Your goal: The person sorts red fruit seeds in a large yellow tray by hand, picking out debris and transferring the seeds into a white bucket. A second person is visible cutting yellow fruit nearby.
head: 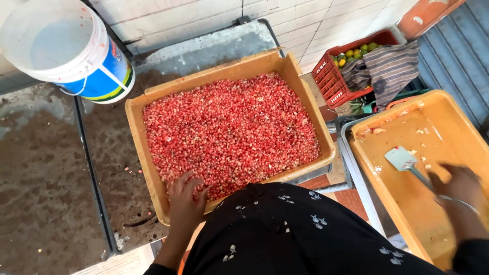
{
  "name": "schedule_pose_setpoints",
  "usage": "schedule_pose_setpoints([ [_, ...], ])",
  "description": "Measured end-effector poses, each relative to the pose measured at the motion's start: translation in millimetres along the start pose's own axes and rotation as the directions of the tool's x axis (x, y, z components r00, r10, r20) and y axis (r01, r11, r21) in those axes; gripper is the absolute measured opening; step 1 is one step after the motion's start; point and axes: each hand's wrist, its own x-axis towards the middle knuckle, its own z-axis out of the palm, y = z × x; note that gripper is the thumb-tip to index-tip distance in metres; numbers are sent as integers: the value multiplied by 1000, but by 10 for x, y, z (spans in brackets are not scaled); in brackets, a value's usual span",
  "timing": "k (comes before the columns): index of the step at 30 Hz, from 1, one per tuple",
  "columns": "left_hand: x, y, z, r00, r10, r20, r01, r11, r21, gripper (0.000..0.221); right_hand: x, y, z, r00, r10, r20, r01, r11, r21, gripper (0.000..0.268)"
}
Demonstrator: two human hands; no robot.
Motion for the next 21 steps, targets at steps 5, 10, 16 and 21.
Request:
schedule_pose_setpoints([
  [5, -60, 166, -51, 999, -12, -41, 16, 997, 80, 31, 681, -2668, -55, 967, -253, -11, 210, 776, 595, 23],
  [10, -46, 167, -67, 998, -41, -54, 46, 993, 109, 29, 1013, -4283, -403, 805, -462, 373, 455, 883, 112, 27],
  [16, 28, 276, -9, 995, -67, -74, 81, 973, 215, 24, 1237, -4408, -624, 855, -518, 9, 378, 636, 672, 16],
  [21, 25, 338, -12, 992, -99, -77, 113, 969, 218, 24, 1325, -4079, -373, 848, -470, 245, 162, 670, 725, 13],
])
